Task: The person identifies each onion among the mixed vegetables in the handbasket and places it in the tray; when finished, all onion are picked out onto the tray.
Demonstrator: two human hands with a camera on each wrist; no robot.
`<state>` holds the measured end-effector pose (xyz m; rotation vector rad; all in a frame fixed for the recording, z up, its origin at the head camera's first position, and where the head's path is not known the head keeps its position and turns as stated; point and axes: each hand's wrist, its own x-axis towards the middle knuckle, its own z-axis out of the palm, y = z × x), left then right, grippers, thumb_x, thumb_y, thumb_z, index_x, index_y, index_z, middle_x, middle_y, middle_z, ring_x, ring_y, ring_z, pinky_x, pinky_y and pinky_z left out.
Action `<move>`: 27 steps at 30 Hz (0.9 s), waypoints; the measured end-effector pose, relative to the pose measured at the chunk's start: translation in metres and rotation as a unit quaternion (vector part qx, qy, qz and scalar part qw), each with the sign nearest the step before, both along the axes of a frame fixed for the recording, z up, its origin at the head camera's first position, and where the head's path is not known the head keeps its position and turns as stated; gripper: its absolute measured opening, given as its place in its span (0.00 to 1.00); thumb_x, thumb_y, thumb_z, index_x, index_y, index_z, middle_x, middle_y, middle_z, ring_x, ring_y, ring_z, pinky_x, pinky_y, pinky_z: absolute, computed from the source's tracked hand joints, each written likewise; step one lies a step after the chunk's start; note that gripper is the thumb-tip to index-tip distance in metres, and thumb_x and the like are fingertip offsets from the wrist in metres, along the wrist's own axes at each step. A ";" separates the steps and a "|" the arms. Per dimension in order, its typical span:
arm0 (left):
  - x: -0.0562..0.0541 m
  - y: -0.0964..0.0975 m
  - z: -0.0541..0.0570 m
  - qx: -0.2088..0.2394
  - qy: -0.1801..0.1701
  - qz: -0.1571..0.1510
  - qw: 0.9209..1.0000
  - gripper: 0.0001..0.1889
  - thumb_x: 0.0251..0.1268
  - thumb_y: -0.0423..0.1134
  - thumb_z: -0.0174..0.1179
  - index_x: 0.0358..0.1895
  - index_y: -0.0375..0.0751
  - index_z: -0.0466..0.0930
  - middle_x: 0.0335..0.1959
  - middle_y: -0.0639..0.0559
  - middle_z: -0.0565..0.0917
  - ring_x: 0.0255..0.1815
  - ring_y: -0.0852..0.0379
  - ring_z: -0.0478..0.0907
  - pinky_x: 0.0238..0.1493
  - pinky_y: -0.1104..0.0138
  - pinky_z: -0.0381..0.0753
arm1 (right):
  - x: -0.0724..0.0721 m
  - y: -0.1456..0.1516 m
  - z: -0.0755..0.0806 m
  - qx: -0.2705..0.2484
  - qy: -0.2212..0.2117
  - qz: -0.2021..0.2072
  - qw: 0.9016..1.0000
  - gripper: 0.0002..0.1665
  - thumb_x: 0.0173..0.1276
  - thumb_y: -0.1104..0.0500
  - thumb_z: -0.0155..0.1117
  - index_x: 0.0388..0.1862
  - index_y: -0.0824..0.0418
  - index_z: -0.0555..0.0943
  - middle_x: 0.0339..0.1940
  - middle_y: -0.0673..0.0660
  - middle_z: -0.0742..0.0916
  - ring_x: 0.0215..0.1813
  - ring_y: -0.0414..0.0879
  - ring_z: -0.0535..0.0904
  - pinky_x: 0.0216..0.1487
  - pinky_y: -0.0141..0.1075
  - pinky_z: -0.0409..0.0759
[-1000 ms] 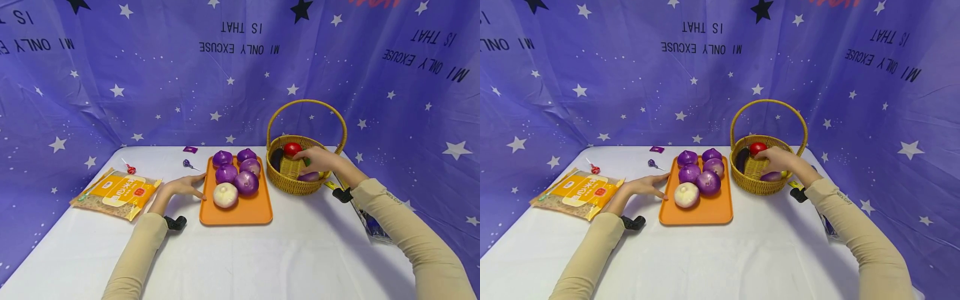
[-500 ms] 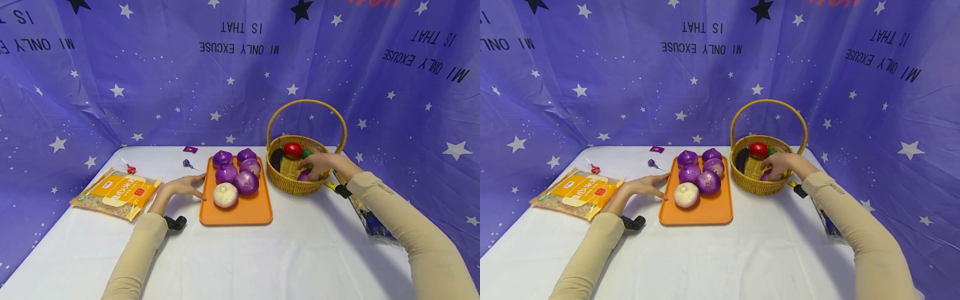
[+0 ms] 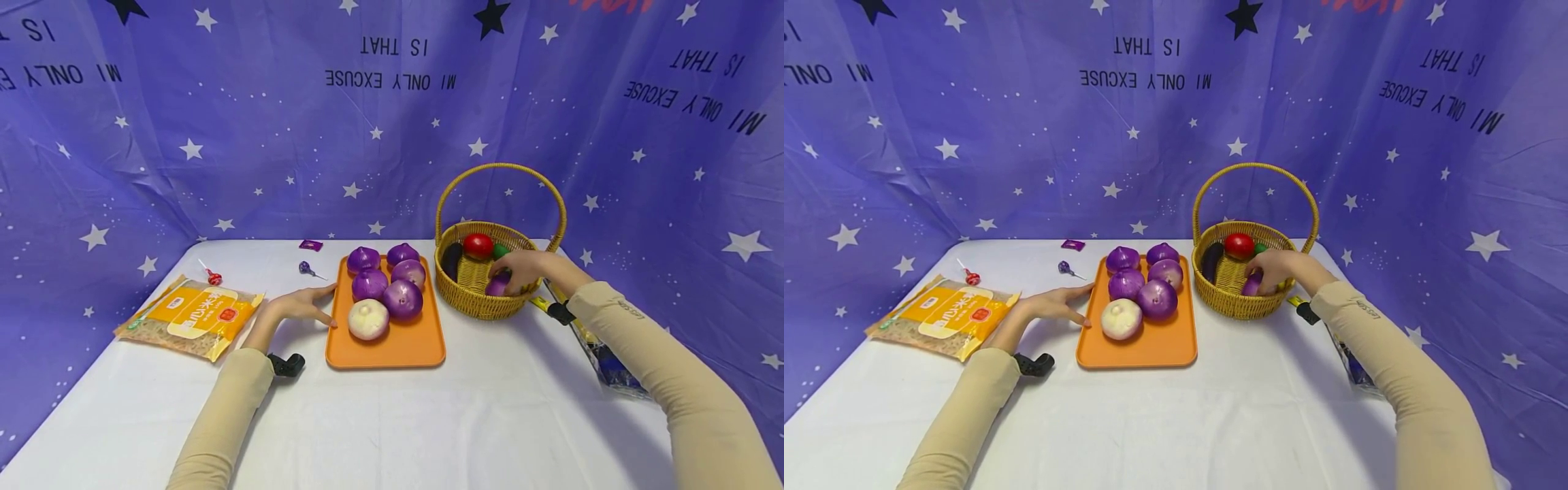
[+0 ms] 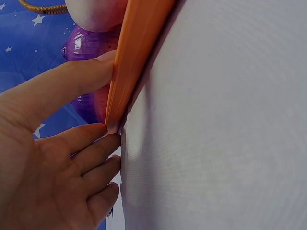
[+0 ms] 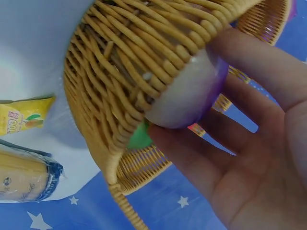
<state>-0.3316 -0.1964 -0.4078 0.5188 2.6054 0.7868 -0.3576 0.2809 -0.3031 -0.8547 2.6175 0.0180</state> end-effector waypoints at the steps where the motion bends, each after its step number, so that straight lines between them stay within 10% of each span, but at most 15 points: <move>1: 0.000 0.000 0.000 0.000 0.000 -0.001 1.000 0.53 0.52 0.55 0.70 0.77 0.43 0.48 0.75 0.37 0.54 0.74 0.35 0.48 0.71 0.41 0.47 | 0.001 0.000 0.002 -0.006 0.007 0.000 1.000 0.30 0.58 0.57 0.69 0.60 0.63 0.77 0.54 0.64 0.80 0.54 0.57 0.74 0.55 0.52 0.76; 11: 0.001 -0.001 0.001 0.006 0.008 -0.007 1.000 0.53 0.52 0.53 0.70 0.77 0.41 0.48 0.75 0.36 0.55 0.74 0.35 0.49 0.71 0.41 0.47 | 0.016 0.003 0.017 -0.080 0.091 -0.014 0.993 0.32 0.57 0.55 0.74 0.61 0.60 0.77 0.54 0.62 0.82 0.55 0.60 0.76 0.52 0.54 0.77; 27: 0.001 -0.001 0.001 -0.003 0.003 0.003 1.000 0.53 0.52 0.55 0.70 0.77 0.43 0.48 0.75 0.37 0.55 0.74 0.35 0.49 0.70 0.39 0.48 | 0.060 -0.028 0.011 -0.247 0.185 0.072 0.948 0.36 0.52 0.61 0.78 0.61 0.59 0.77 0.58 0.60 0.82 0.58 0.56 0.76 0.56 0.52 0.77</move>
